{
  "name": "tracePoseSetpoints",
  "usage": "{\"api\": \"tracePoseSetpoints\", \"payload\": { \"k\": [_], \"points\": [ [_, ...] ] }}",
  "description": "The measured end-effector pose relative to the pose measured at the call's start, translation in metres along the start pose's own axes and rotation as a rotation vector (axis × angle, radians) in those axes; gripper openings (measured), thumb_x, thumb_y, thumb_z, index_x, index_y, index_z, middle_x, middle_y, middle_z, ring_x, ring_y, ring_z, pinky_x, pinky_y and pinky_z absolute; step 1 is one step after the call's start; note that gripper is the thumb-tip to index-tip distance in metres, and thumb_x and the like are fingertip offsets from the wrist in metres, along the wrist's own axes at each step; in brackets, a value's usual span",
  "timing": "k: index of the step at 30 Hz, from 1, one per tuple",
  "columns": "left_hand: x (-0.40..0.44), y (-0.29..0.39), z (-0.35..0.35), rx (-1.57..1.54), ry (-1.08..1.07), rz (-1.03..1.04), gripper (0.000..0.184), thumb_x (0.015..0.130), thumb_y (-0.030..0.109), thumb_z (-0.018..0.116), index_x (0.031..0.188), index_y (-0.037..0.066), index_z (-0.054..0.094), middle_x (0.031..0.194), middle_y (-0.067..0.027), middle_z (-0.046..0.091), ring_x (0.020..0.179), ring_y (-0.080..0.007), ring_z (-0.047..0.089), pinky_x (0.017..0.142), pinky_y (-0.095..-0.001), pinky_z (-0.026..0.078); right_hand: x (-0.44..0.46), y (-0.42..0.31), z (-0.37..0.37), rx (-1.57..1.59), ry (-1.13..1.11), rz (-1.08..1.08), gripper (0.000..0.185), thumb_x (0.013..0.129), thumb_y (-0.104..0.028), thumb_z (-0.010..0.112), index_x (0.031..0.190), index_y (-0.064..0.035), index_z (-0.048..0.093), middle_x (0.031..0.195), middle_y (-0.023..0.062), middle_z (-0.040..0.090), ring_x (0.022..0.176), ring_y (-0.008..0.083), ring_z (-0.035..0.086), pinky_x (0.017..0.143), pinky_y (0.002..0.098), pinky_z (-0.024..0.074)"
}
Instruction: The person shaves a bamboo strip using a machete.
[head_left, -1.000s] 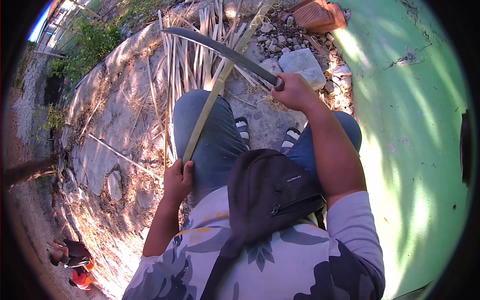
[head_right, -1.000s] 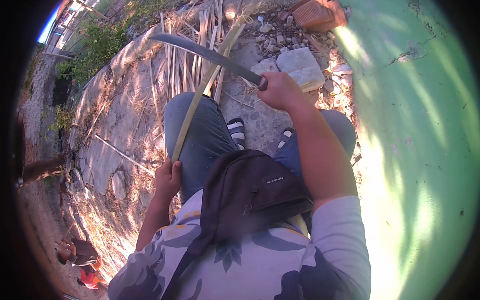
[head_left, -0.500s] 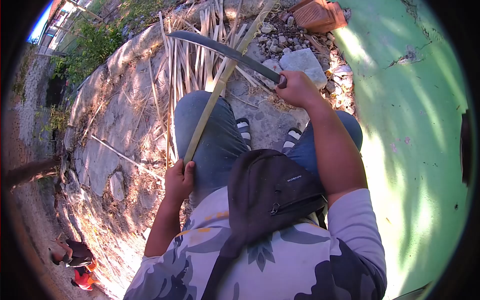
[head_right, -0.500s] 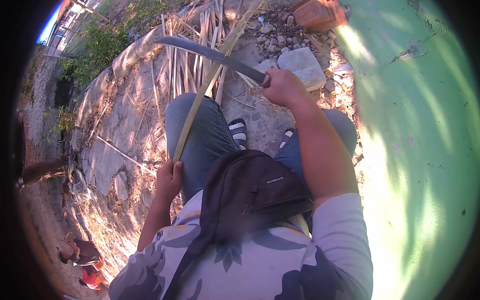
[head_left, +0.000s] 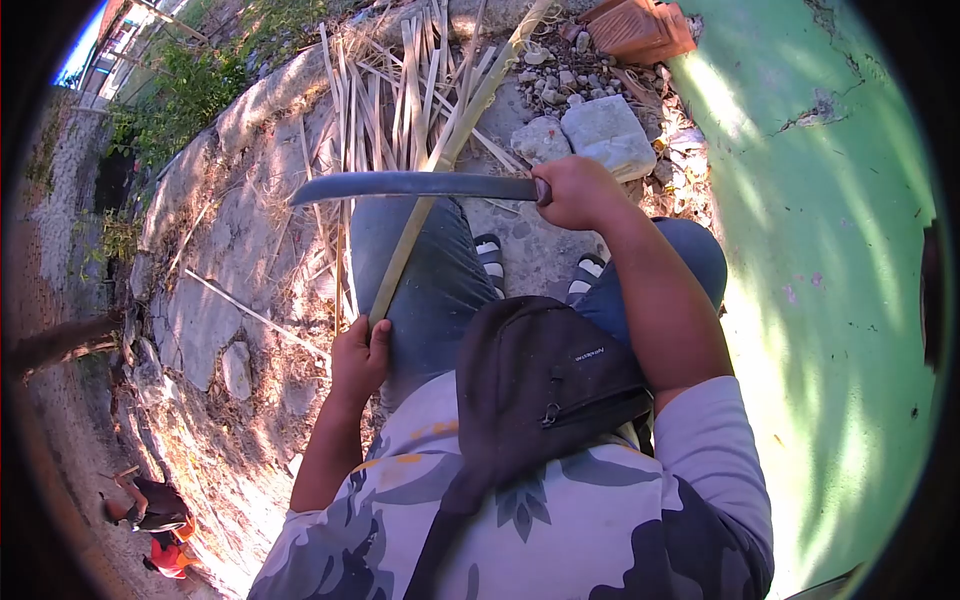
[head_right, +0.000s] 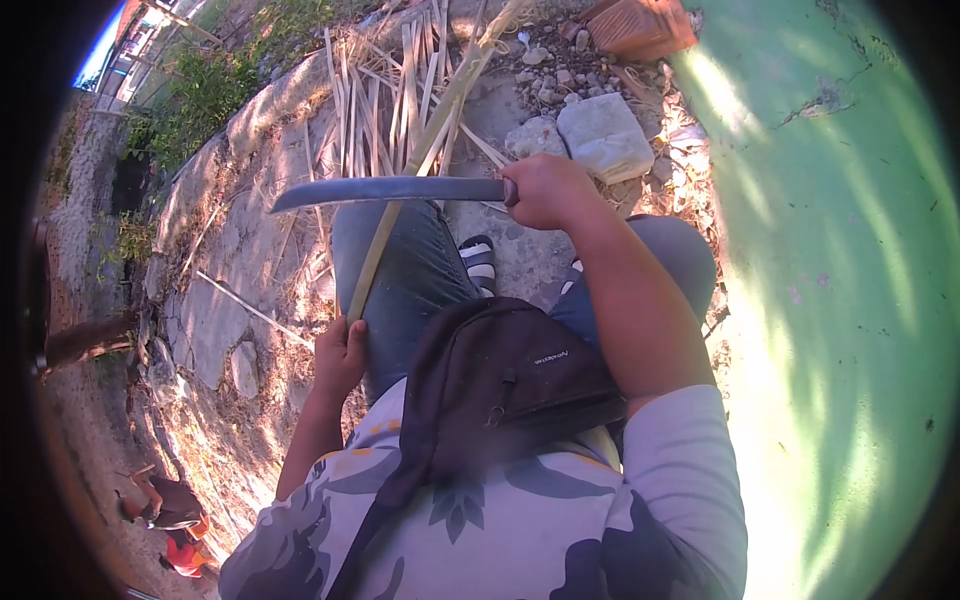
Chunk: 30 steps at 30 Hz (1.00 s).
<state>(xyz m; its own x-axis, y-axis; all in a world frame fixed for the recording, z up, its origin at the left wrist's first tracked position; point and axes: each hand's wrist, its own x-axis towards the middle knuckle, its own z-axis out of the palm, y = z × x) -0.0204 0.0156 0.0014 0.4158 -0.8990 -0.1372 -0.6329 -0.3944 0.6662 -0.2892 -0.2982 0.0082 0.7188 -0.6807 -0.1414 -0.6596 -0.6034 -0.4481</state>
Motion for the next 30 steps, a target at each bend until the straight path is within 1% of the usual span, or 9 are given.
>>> {"api": "tracePoseSetpoints", "payload": {
  "k": [3, 6, 9, 12, 18, 21, 24, 30],
  "points": [
    [0.003, -0.003, 0.001, 0.01, 0.001, 0.013, 0.045, 0.103, 0.042, 0.059, 0.084, 0.001, 0.06, 0.057, -0.0155, 0.055, 0.049, -0.03, 0.056, 0.05, -0.0407, 0.042, 0.007, 0.022, 0.005, 0.183, 0.102, 0.169, 0.023, 0.081, -0.022, 0.065, 0.099, -0.0108, 0.074, 0.09, 0.0185, 0.072, 0.09, 0.0397, 0.069, 0.08, 0.0489, 0.0548],
    [0.002, -0.005, 0.001, -0.002, 0.0, 0.021, 0.044, 0.103, 0.042, 0.059, 0.086, 0.001, 0.061, 0.057, -0.0152, 0.055, 0.049, -0.0291, 0.056, 0.051, -0.0401, 0.042, 0.004, 0.033, 0.002, 0.289, 0.229, 0.136, 0.029, 0.078, -0.02, 0.075, 0.099, -0.0008, 0.07, 0.08, 0.0191, 0.07, 0.074, 0.035, 0.069, 0.071, 0.0425, 0.0536],
    [0.001, -0.002, 0.001, -0.015, 0.003, 0.023, 0.044, 0.103, 0.042, 0.059, 0.087, 0.001, 0.061, 0.057, -0.0144, 0.055, 0.049, -0.0277, 0.055, 0.051, -0.0396, 0.042, 0.004, 0.027, 0.007, 0.308, 0.19, 0.155, 0.023, 0.083, -0.025, 0.067, 0.093, -0.0047, 0.07, 0.089, 0.0223, 0.071, 0.089, 0.0408, 0.068, 0.08, 0.0486, 0.0541],
    [0.001, 0.001, 0.002, -0.035, -0.001, 0.002, 0.044, 0.103, 0.042, 0.059, 0.087, 0.001, 0.061, 0.056, -0.0136, 0.054, 0.049, -0.0263, 0.054, 0.051, -0.0392, 0.042, 0.004, 0.021, 0.016, 0.329, 0.192, 0.12, 0.023, 0.08, -0.024, 0.07, 0.093, -0.0041, 0.069, 0.089, 0.0211, 0.071, 0.089, 0.04, 0.069, 0.079, 0.048, 0.0542],
    [0.001, -0.008, 0.002, -0.009, 0.003, 0.016, 0.044, 0.103, 0.041, 0.059, 0.083, 0.001, 0.059, 0.056, -0.0126, 0.054, 0.048, -0.0246, 0.053, 0.051, -0.0388, 0.042, 0.006, 0.019, 0.008, 0.262, 0.097, 0.084, 0.022, 0.079, -0.02, 0.072, 0.094, -0.005, 0.069, 0.088, 0.0186, 0.071, 0.088, 0.0382, 0.069, 0.079, 0.0459, 0.0546],
    [0.001, -0.005, 0.002, -0.014, 0.002, 0.014, 0.045, 0.103, 0.041, 0.059, 0.082, 0.001, 0.058, 0.056, -0.0125, 0.053, 0.048, -0.0244, 0.052, 0.05, -0.0391, 0.041, 0.005, 0.021, 0.012, 0.292, 0.158, 0.022, 0.025, 0.081, -0.02, 0.076, 0.095, -0.0011, 0.068, 0.077, 0.0171, 0.068, 0.075, 0.036, 0.068, 0.071, 0.0423, 0.0525],
    [0.002, -0.003, 0.002, -0.037, 0.006, 0.014, 0.046, 0.103, 0.042, 0.059, 0.081, 0.001, 0.057, 0.055, -0.0123, 0.052, 0.048, -0.0244, 0.052, 0.05, -0.0391, 0.041, 0.005, 0.019, 0.009, 0.304, 0.092, 0.084, 0.023, 0.079, -0.021, 0.073, 0.095, -0.0054, 0.069, 0.088, 0.0161, 0.072, 0.087, 0.0364, 0.07, 0.079, 0.0447, 0.0553],
    [0.002, -0.003, 0.002, -0.014, 0.009, 0.024, 0.047, 0.103, 0.042, 0.059, 0.08, 0.001, 0.056, 0.055, -0.0122, 0.051, 0.048, -0.0245, 0.051, 0.051, -0.0391, 0.041, 0.007, 0.021, 0.014, 0.274, 0.116, 0.069, 0.022, 0.079, -0.022, 0.074, 0.095, -0.0056, 0.07, 0.087, 0.016, 0.072, 0.086, 0.0368, 0.07, 0.078, 0.0447, 0.0555]
  ]
}}
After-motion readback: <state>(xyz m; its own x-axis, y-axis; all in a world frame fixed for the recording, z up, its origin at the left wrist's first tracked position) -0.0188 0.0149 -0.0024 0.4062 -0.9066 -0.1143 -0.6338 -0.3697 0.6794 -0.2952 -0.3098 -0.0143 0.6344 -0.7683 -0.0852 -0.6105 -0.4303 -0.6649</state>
